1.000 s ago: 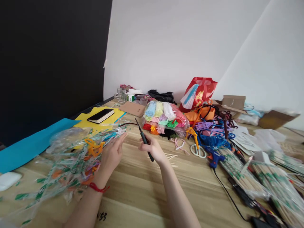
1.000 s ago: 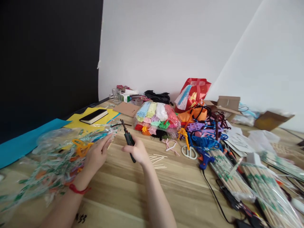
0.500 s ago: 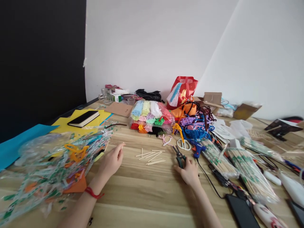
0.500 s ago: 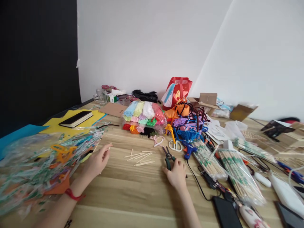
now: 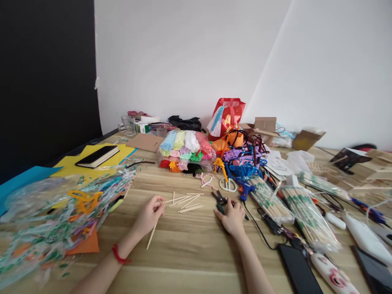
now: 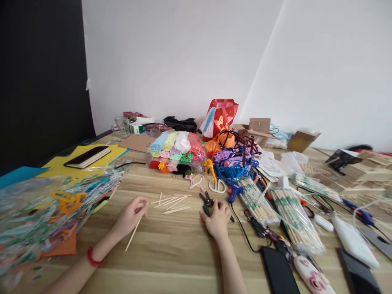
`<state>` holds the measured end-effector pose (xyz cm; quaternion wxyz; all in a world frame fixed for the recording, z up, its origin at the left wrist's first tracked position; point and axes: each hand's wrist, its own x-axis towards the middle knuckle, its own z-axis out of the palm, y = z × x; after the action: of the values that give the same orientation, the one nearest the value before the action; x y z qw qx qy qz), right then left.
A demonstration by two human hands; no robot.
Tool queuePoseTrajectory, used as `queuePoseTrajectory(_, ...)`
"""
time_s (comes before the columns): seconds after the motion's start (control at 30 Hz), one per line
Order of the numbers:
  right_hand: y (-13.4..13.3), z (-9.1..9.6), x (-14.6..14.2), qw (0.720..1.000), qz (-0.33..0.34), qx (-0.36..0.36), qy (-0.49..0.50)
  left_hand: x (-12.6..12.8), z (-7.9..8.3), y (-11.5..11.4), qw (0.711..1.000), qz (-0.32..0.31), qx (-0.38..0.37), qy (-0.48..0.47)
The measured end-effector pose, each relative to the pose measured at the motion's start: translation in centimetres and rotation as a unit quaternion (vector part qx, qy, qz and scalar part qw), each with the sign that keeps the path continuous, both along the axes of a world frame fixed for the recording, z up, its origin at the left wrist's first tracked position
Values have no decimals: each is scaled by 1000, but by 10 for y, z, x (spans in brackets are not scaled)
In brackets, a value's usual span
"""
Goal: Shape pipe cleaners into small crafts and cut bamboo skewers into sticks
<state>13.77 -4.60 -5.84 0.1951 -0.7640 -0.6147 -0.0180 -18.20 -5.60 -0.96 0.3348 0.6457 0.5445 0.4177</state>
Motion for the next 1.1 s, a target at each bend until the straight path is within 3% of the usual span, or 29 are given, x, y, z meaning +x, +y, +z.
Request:
queuePoseTrajectory(0.17, -1, 8, -2, 992, 12, 119, 41, 27, 9, 4, 982, -39, -79, -164)
queuePoseTrajectory(0.27, -5, 19, -7, 969, 48, 205, 128, 40, 23, 8, 972, -47, -90, -214)
queuePoseTrajectory(0.33, -11, 28, -15, 951, 65, 222, 204, 46, 31, 10, 967, -47, -91, -233)
queuePoseTrajectory(0.47, -30, 43, -47, 921, 177, 110, 328, 61, 30, 11, 956, -32, -85, -279)
queuePoseTrajectory(0.6, -46, 47, -81, 903, 308, -5, 300, 74, 9, 7, 947, -50, -99, -303)
queuePoseTrajectory(0.73, -44, 37, -83, 925, 309, 8, 220, 64, -7, 6, 980, -56, -51, -185)
queuePoseTrajectory(0.83, -36, 29, -70, 937, 296, 44, 178, 45, -8, 10, 998, 20, 64, -6)
queuePoseTrajectory(0.97, -29, 24, -58, 943, 296, 77, 134, 27, -2, 12, 952, 85, 181, 232)
queuePoseTrajectory(1.1, -28, 20, -57, 957, 243, 104, 120, 28, -3, 10, 914, 98, 166, 358)
